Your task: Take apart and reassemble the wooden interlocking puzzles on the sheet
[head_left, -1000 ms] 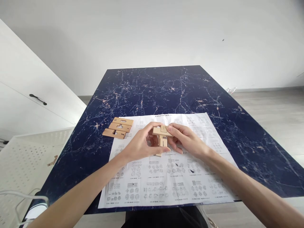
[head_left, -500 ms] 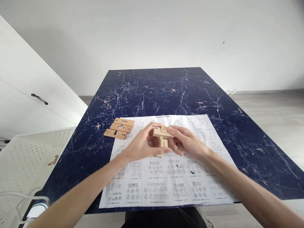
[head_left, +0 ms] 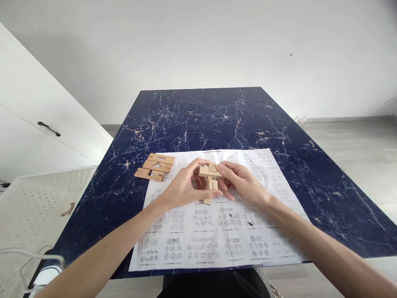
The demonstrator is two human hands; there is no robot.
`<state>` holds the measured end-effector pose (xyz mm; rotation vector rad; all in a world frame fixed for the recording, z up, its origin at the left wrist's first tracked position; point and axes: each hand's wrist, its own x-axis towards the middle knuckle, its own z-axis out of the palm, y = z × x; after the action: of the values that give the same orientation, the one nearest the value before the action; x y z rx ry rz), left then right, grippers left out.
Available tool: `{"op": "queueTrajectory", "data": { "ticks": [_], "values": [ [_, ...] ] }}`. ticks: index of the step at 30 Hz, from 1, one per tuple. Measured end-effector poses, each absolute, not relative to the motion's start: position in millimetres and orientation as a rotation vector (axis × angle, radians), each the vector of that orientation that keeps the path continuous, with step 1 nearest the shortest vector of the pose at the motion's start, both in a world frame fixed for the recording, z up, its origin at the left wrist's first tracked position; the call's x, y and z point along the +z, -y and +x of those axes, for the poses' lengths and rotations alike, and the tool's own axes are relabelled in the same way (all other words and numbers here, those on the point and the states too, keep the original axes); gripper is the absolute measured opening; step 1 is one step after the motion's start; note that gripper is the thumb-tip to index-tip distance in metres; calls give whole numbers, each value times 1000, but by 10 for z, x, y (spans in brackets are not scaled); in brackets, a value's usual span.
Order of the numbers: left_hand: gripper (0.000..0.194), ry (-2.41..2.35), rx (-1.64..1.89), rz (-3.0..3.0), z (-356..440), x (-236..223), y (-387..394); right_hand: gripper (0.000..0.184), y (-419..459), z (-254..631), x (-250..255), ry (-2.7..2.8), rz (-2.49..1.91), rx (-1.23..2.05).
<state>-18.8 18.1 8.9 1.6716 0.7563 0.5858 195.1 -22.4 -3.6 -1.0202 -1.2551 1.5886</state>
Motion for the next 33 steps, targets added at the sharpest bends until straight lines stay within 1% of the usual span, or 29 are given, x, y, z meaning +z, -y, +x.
{"op": "queueTrajectory", "data": {
  "ticks": [6, 9, 12, 15, 16, 17, 20, 21, 22, 24, 26, 27, 33],
  "values": [
    [60, -773, 598, 1670, -178, 101, -173, 43, 214, 1942, -4, 1256, -1019, 1612],
    [60, -815, 672, 1616, -177, 81, -175, 46, 207, 1949, -2, 1273, -1028, 1566],
    [64, -890, 808, 1500, -185, 60, -189, 45, 212, 1980, -20, 1382, -1158, 1329],
    [70, -981, 902, 1388, -193, 62, -207, 40, 225, 2020, -53, 1700, -1271, 1006],
    [71, -1004, 916, 1370, -193, 68, -211, 44, 229, 2029, -68, 1817, -1262, 931],
    [72, -1018, 927, 1364, -192, 76, -214, 51, 232, 2035, -85, 1921, -1234, 876],
    [70, -1023, 948, 1387, -184, 102, -212, 79, 241, 2026, -141, 2122, -1142, 758],
    [70, -1018, 949, 1395, -180, 108, -209, 82, 243, 2018, -156, 2165, -1131, 727],
    [70, -1015, 949, 1400, -177, 113, -206, 80, 245, 2009, -165, 2197, -1125, 698],
    [71, -1011, 948, 1402, -173, 114, -200, 69, 247, 1995, -166, 2213, -1116, 666],
    [72, -1007, 952, 1397, -174, 108, -196, 58, 245, 1993, -143, 2166, -1109, 695],
    [72, -1001, 951, 1395, -176, 103, -195, 55, 242, 1997, -126, 2125, -1116, 739],
    [72, -937, 943, 1402, -187, 76, -193, 57, 207, 2043, -75, 1705, -1189, 1002]
  ]
}}
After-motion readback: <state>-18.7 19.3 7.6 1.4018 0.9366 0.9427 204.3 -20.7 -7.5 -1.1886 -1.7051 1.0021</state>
